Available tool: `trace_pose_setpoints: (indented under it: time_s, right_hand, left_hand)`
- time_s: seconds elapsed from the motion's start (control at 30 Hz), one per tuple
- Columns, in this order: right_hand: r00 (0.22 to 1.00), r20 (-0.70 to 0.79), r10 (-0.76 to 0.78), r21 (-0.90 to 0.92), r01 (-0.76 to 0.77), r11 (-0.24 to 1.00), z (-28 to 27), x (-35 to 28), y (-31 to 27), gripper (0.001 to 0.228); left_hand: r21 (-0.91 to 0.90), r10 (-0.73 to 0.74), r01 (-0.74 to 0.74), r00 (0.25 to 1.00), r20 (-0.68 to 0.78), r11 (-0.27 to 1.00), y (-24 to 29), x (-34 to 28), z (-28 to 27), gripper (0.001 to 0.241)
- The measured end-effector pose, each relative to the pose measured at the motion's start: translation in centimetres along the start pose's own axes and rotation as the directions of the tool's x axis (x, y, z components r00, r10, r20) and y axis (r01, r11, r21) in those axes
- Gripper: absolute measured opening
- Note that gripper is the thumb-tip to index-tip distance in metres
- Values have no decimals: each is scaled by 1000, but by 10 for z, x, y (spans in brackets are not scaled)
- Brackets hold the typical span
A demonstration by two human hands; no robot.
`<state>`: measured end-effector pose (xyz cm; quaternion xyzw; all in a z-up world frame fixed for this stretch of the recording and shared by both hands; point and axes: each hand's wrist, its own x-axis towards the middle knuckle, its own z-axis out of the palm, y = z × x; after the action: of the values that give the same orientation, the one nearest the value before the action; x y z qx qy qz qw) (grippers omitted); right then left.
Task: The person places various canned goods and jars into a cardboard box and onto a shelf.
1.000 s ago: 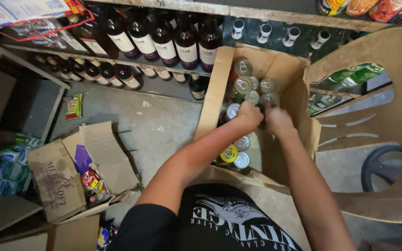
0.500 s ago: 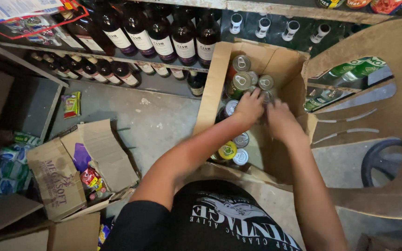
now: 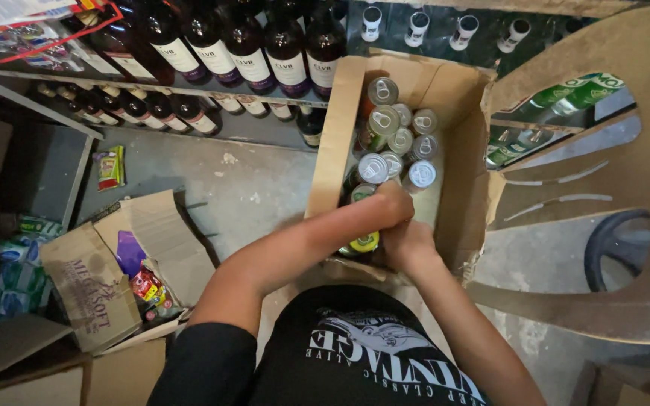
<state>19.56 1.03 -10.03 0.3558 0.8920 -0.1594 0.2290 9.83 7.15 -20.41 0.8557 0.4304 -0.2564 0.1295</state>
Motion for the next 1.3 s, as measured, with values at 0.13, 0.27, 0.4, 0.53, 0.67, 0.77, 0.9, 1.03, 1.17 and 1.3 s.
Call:
trace_pose_setpoints:
  time_s: [0.13,0.27,0.4,0.53,0.67,0.77,0.9,1.03,1.17,1.3]
  right_hand:
    - [989,-147,-30,-22,27,999,-19,-8,-6,37]
    - [985,-173,-14,-155,-13,988,-10,3,14,23]
    - [999,-28,31,-260,-37,965,-64,-4,28,26]
    - [996,-75,46,-200,-60,978,-54,19,62,28]
    - [958,-279,-69,-291,-16,956,-29,42,100,13]
    - [973,-228,-25,-261,-37,965,-27,41,104,13]
    - [996,-93,16,-157,-30,987,-48,24,83,51]
    - [995,-97,-38,-150,23,988,-34,27,92,65]
    - [981,-194,20,-247,-68,967,-26,33,107,27]
    - [961,-266,73,-196,-128,972,-8,45,125,14]
  left_hand:
    - [4,3,-3,998,-55,1000,-9,-26,-25,24]
    - [-21,-16,12,982,-190,1000,-15,-37,-39,19]
    - [4,-115,129,897,-426,992,-33,-14,-41,14]
    - [-75,-189,177,826,-532,981,-39,-45,-70,16]
    - [-102,-250,228,863,-438,968,-44,-33,-58,17]
    - [-69,-289,288,851,-439,955,-44,-23,-48,19]
    - [-16,-262,298,811,-524,954,-46,-17,-47,20]
    - [-12,-255,287,831,-495,958,-49,-7,-44,19]
    - [-46,-260,269,852,-454,962,-35,-36,-72,20]
    - [-79,-277,273,838,-471,959,-25,-18,-55,31]
